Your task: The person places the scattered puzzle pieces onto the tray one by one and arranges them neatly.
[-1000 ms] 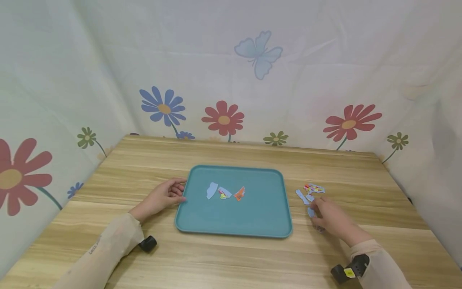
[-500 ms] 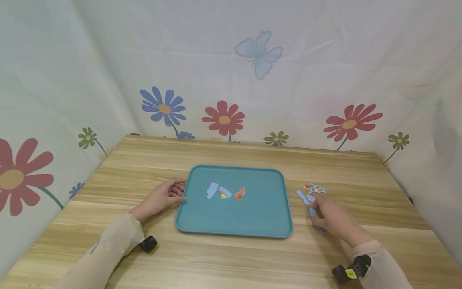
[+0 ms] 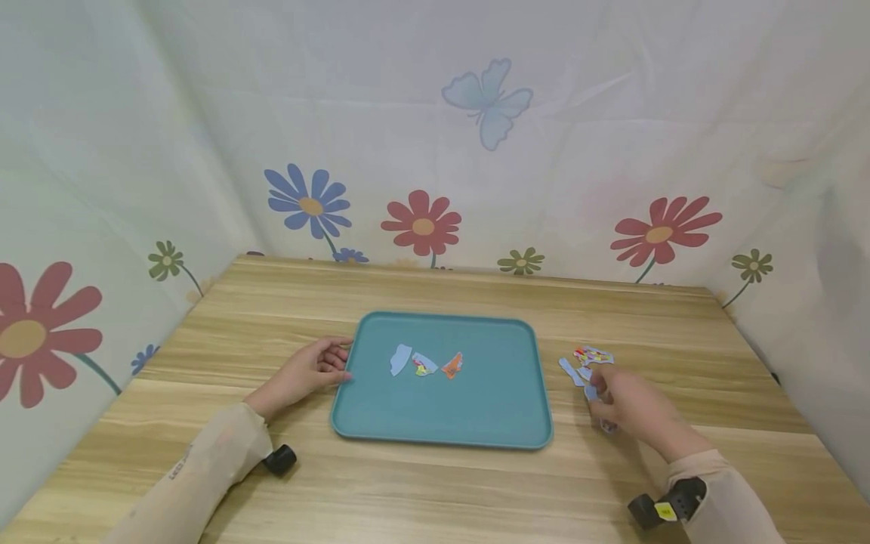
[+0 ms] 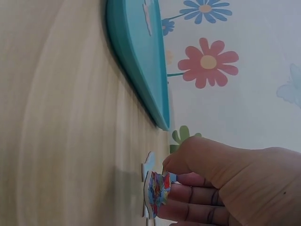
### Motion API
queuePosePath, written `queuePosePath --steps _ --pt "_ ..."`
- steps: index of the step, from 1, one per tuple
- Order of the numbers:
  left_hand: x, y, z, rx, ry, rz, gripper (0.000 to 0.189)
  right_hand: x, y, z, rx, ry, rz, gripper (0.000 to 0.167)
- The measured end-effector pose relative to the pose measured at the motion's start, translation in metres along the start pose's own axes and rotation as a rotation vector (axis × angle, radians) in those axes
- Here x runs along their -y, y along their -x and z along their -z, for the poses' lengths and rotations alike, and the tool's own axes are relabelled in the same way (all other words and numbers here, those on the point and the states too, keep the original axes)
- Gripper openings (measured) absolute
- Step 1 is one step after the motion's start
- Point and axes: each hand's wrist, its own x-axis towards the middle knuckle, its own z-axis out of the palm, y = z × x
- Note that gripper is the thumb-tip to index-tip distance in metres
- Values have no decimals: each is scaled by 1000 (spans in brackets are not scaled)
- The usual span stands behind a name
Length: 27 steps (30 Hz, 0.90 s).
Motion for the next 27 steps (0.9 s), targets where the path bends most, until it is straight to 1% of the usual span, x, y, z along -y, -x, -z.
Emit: queuePosePath --steps 7,9,12,18,22,27 --pt "1 -1 0 4 1 -4 62 4 -4 7 -55 16 65 23" --pt "0 -1 0 6 4 -5 61 6 -5 9 -65 28 68 23" --pt "-1 -1 0 7 -3 -5 61 11 -8 12 -63 40 68 25" --pt "0 -3 0 8 -9 -3 60 22 -14 19 -36 7 72 26" --pt "1 -2 0 5 -12 -7 60 30 -18 21 -58 43 82 28" --pt "1 -1 1 7 1 -7 63 39 -23 23 -51 59 66 29"
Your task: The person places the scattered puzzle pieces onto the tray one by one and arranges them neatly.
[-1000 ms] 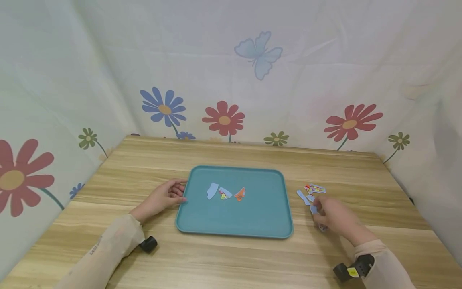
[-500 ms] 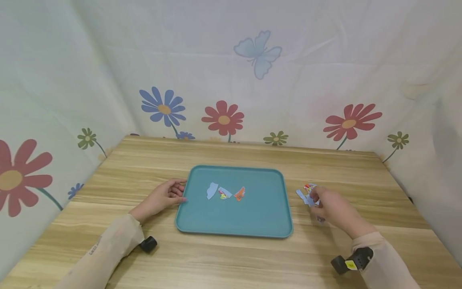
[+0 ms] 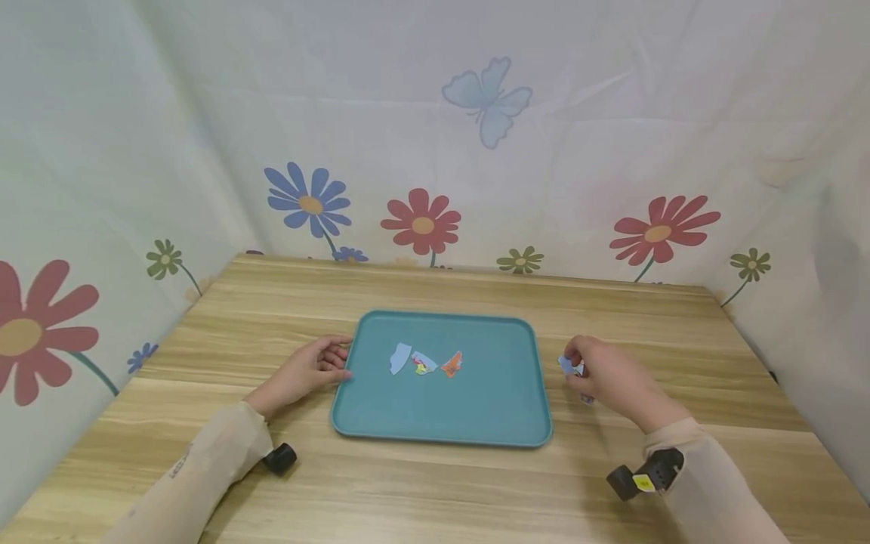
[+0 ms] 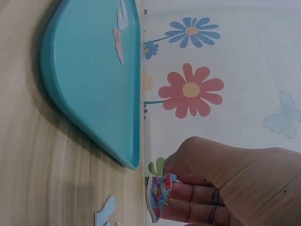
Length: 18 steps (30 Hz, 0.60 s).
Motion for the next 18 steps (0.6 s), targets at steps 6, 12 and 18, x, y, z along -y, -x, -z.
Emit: queuePosePath --steps 6,12,18 --pt "1 -1 0 0 0 5 65 9 -7 2 23 -17 -4 27" --pt "3 -1 0 4 -1 3 65 16 -16 -2 21 -25 17 26" --pt "-9 3 0 9 -1 4 63 22 -25 -9 22 -43 33 26"
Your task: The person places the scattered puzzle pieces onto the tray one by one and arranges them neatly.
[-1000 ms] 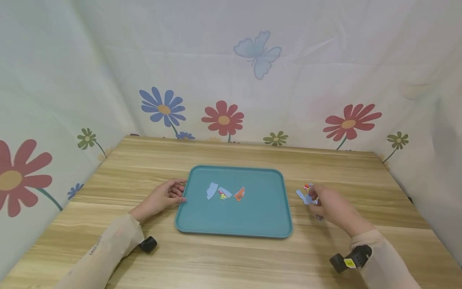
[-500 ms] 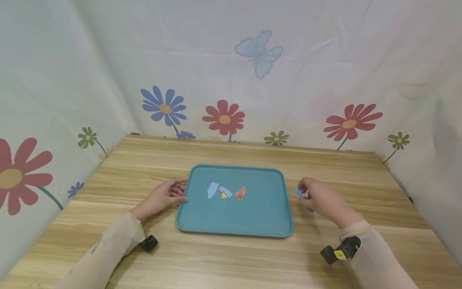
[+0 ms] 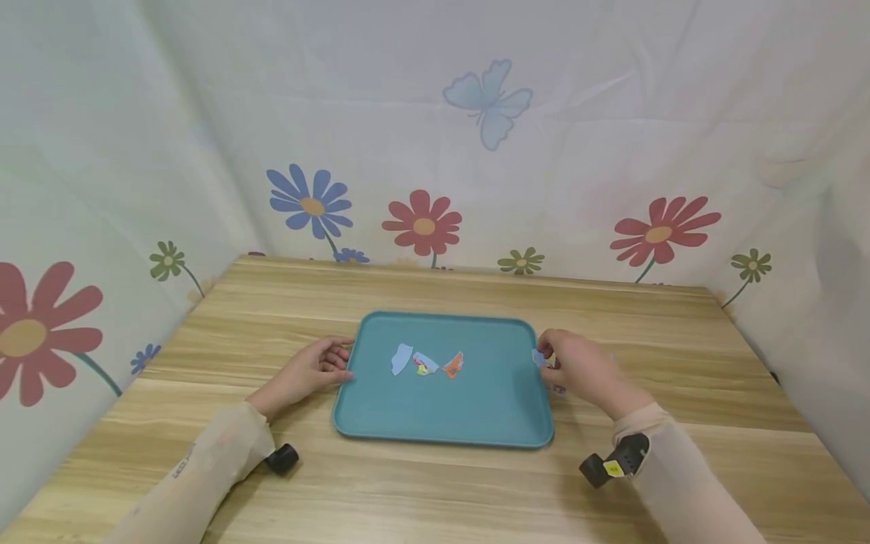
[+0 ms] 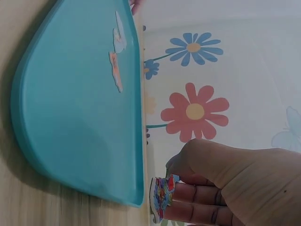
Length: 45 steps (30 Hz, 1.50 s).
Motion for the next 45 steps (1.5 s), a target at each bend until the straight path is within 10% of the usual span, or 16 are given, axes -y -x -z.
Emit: queuePosePath --steps 45 --pt "4 -1 -1 -16 4 10 62 48 -59 -58 26 -26 45 21"
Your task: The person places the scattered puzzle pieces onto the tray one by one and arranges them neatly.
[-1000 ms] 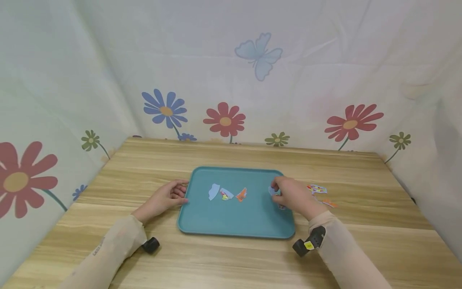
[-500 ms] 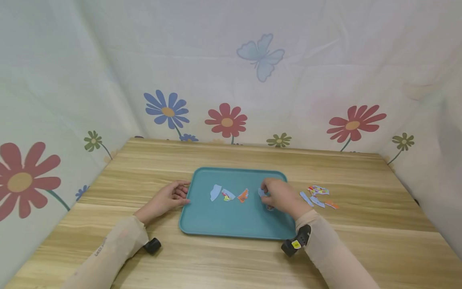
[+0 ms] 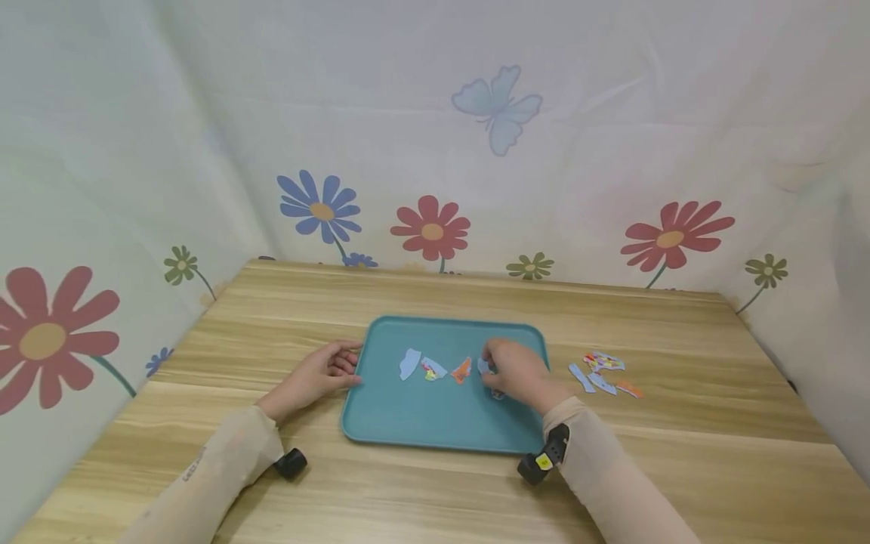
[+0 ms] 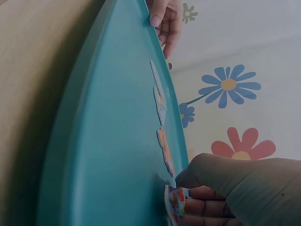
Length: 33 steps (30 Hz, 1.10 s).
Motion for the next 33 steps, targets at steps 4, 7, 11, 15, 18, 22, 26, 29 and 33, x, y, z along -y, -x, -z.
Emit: queuePosePath --steps 4,7,11,15,18,22,26,29,33 --pt "-1 -1 -1 -3 3 1 62 3 -2 -2 -19 35 -16 22" --pt "-1 -1 -1 -4 3 1 62 4 -3 -3 -22 41 -18 23" --pt "-1 -1 -1 -5 1 -2 61 5 -4 -4 -26 62 -16 23" --pt "-1 -1 -1 -3 0 -4 61 5 -5 -5 -35 74 1 23" --pt "-2 -1 -1 0 1 -1 61 5 -4 -6 -41 85 14 23" --pt "-1 -1 0 2 0 1 62 5 -3 -7 -49 108 17 23" --pt "0 -1 0 1 1 -1 62 5 -3 -8 -59 121 21 23" --pt "1 -1 0 -1 1 -3 61 5 -4 -9 -62 123 25 23" --pt "1 -1 -1 -2 3 -5 61 4 -4 -11 -66 126 29 24"
